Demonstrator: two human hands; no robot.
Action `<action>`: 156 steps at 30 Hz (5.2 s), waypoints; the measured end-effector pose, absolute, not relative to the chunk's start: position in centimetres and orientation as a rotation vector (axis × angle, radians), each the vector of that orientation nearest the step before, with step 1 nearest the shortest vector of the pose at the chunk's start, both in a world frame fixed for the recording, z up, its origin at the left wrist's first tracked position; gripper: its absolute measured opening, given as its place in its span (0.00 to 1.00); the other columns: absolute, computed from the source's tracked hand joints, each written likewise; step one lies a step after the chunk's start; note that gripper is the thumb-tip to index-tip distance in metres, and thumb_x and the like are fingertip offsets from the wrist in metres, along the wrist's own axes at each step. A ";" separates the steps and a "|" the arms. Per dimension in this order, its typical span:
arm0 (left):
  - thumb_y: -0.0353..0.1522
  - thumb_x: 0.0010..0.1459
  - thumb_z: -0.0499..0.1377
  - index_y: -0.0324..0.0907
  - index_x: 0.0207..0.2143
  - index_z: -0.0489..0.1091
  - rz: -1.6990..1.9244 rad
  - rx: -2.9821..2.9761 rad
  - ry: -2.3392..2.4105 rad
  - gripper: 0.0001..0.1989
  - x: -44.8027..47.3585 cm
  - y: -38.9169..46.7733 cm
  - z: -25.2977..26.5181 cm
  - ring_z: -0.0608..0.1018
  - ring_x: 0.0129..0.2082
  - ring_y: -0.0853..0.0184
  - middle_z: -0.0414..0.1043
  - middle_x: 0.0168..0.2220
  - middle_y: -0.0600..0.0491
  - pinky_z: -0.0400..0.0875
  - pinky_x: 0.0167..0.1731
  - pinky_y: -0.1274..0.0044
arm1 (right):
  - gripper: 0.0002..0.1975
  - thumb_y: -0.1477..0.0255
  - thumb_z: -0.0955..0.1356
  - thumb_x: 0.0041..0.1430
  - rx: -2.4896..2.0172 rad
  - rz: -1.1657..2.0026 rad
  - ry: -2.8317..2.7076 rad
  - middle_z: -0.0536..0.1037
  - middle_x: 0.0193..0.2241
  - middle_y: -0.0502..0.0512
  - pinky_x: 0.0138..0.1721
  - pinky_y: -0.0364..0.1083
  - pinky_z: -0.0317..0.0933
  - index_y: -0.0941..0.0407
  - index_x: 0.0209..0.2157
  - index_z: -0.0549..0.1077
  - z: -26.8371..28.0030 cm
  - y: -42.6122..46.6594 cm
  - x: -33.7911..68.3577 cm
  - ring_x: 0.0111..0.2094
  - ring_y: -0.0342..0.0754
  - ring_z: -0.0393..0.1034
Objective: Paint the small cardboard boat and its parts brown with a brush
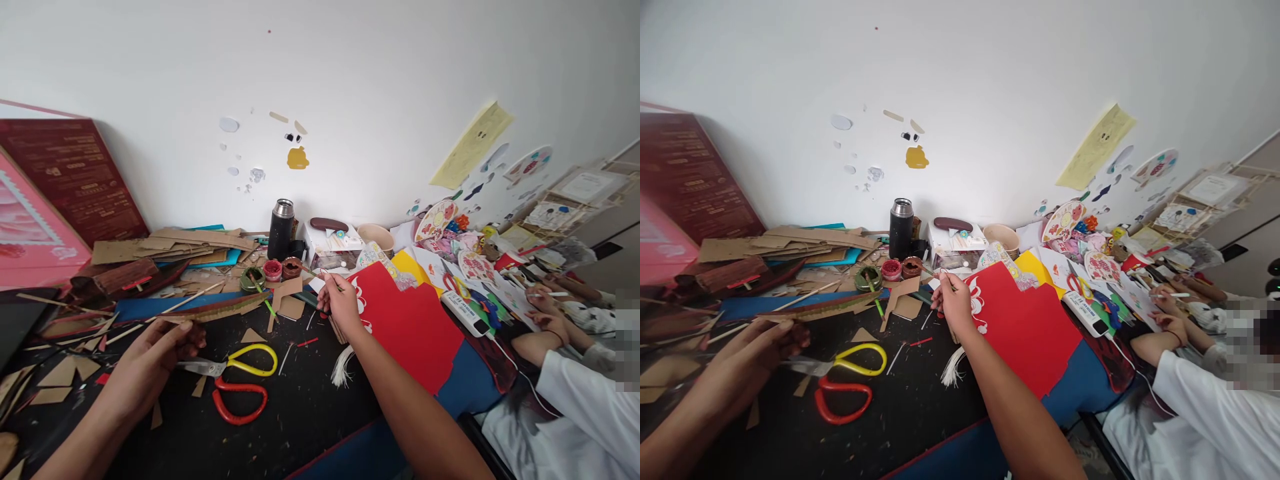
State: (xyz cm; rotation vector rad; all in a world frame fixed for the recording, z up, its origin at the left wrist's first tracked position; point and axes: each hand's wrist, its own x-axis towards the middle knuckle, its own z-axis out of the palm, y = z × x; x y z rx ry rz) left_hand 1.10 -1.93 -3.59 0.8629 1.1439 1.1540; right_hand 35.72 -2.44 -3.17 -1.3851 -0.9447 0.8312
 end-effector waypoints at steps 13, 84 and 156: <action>0.55 0.31 0.82 0.43 0.29 0.80 1.149 0.865 1.149 0.31 1.0 -1.8 -4.0 0.81 0.32 0.61 0.82 0.30 0.49 0.78 0.30 0.76 | 0.30 0.41 0.71 0.62 -1.371 0.805 -0.917 0.75 0.19 0.47 0.15 0.39 0.57 0.56 0.39 0.80 -2.9 -2.6 35.9 0.15 0.43 0.69; 0.56 0.40 0.79 0.43 0.31 0.80 1.096 0.973 1.165 0.29 0.8 -1.9 -4.5 0.80 0.31 0.60 0.82 0.32 0.48 0.77 0.30 0.73 | 0.29 0.41 0.71 0.63 -1.402 0.858 -0.943 0.74 0.19 0.46 0.13 0.40 0.57 0.55 0.38 0.80 -2.7 -3.1 35.3 0.15 0.44 0.69; 0.58 0.41 0.78 0.44 0.32 0.79 1.029 1.015 1.206 0.30 0.7 -1.8 -5.0 0.80 0.31 0.59 0.83 0.32 0.48 0.77 0.30 0.73 | 0.27 0.45 0.73 0.62 -1.356 0.825 -1.001 0.80 0.28 0.51 0.15 0.39 0.57 0.56 0.40 0.82 -3.8 -1.9 36.5 0.17 0.41 0.71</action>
